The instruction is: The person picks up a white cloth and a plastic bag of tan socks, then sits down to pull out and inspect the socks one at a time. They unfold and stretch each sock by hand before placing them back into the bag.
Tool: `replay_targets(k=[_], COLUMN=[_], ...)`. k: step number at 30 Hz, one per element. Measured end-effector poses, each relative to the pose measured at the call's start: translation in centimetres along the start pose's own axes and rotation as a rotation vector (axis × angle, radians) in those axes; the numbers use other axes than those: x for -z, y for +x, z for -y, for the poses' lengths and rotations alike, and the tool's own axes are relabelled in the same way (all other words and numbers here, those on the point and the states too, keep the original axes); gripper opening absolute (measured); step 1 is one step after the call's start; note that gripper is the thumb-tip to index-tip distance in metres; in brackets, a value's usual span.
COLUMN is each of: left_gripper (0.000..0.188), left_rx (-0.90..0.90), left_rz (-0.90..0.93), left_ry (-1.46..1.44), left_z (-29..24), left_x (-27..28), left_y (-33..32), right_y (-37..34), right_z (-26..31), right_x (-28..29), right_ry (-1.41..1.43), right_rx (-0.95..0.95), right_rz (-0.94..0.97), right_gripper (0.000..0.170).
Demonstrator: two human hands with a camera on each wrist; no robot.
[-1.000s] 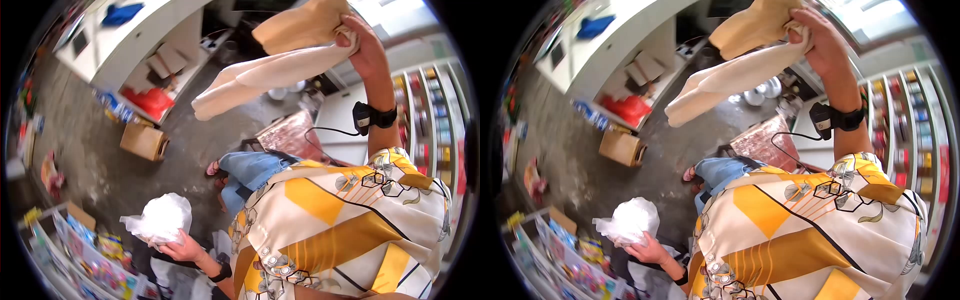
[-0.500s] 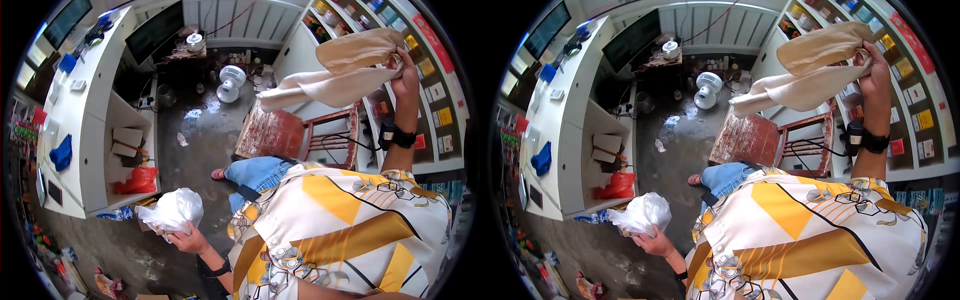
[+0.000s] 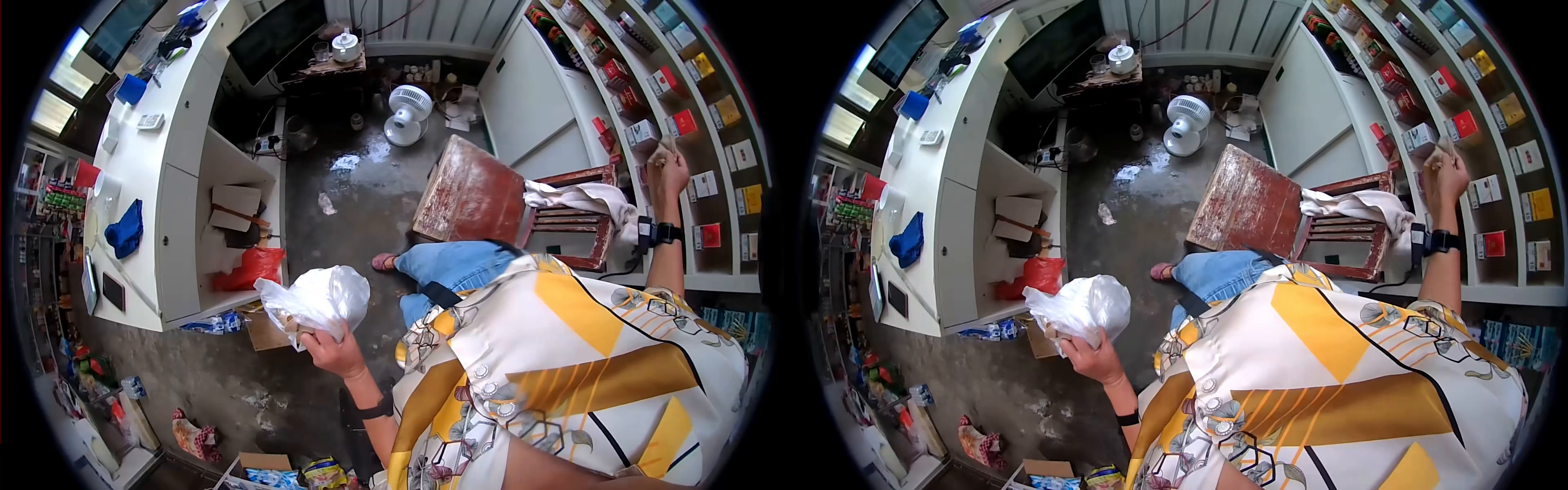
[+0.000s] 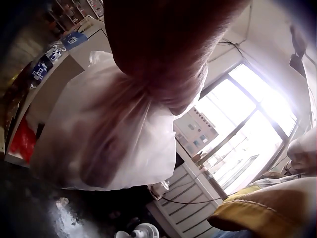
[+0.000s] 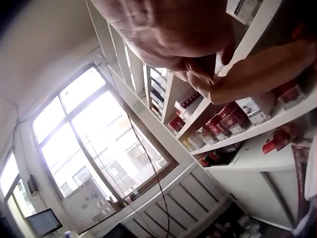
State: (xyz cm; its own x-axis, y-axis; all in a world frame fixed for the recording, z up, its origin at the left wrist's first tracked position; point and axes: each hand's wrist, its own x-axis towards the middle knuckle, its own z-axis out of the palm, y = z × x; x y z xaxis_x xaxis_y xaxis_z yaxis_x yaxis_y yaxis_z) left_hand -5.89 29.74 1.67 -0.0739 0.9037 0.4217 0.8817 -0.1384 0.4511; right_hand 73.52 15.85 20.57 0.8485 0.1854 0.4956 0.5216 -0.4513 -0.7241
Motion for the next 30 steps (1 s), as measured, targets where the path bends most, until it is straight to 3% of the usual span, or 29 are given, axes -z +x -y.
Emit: replay_targets(k=[1, 4, 7, 9, 11, 13, 15, 17, 19, 21, 23, 24, 25, 26, 29, 30], left_gripper=[0.039, 0.036, 0.029, 0.02, 0.014, 0.011, 0.01, 0.01, 0.01, 0.01, 0.012, 0.012, 0.013, 0.014, 0.015, 0.017], left_rx=[0.012, 0.006, -0.059, -0.056, -0.091, -0.127, -0.125, -0.122, -0.106, -0.058, 0.019, 0.07, 0.086, 0.116, 0.157, 0.156], left_rz=[0.007, -0.01, -0.048, -0.013, -0.008, -0.051, -0.064, -0.063, -0.038, 0.004, 0.056, 0.092, 0.123, 0.114, 0.126, 0.168], left_ry=[0.025, 0.083, 0.121, 0.166, 0.181, 0.266, 0.281, 0.311, 0.363, 0.387, 0.415, 0.425, 0.416, 0.376, 0.275, 0.227], left_z=[0.3, -0.5, 0.3, 0.9, 0.7, 0.0, -1.0, -2.3, -3.1, -4.0, -4.6, -4.6, -4.3, -3.9, -3.2, -3.2], left_x=[0.2, 1.0, 1.4, 2.0, 2.4, 3.1, 3.5, 3.5, 2.2, 0.2, -2.7, -5.4, -7.3, -9.1, -14.2, -15.6], left_y=[-0.6, -1.7, -1.5, -2.0, -2.7, -2.1, -1.7, -1.4, -0.6, 0.6, 1.9, 3.2, 4.2, 4.6, 6.9, 7.4], right_y=[1.3, -4.1, -8.3, -15.2, -22.6, -31.7, -40.9, -49.2, -56.8, -61.8, -65.9, -68.3, -70.0, -70.9, -69.7, -67.5], right_z=[-0.9, 12.3, 20.0, 26.2, 28.4, 31.5, 35.3, 39.3, 40.0, 41.6, 41.2, 39.8, 38.1, 36.3, 33.5, 34.8], right_x=[-2.6, -10.8, -18.5, -23.5, -29.3, -34.0, -37.2, -38.0, -40.4, -40.6, -42.4, -44.6, -46.4, -48.7, -54.7, -55.9], right_ry=[0.104, 0.412, 0.619, 0.595, 0.567, 0.462, 0.255, 0.014, -0.079, -0.25, -0.312, -0.338, -0.324, -0.26, -0.13, -0.193], right_rx=[0.002, -0.038, -0.019, -0.018, 0.071, 0.045, 0.247, 0.037, 0.165, 0.174, 0.193, 0.865, 1.469, 1.417, 1.252, 1.038], right_rz=[0.055, 0.332, 0.682, 1.015, 1.372, 1.754, 2.081, 2.475, 2.813, 3.012, 3.167, 3.053, 2.772, 2.824, 2.724, 2.753], right_gripper=[0.028, 0.025, 0.022, 0.025, 0.024, 0.021, 0.024, 0.05, 0.076, 0.089, 0.073, 0.064, 0.055, 0.038, 0.03, 0.027])
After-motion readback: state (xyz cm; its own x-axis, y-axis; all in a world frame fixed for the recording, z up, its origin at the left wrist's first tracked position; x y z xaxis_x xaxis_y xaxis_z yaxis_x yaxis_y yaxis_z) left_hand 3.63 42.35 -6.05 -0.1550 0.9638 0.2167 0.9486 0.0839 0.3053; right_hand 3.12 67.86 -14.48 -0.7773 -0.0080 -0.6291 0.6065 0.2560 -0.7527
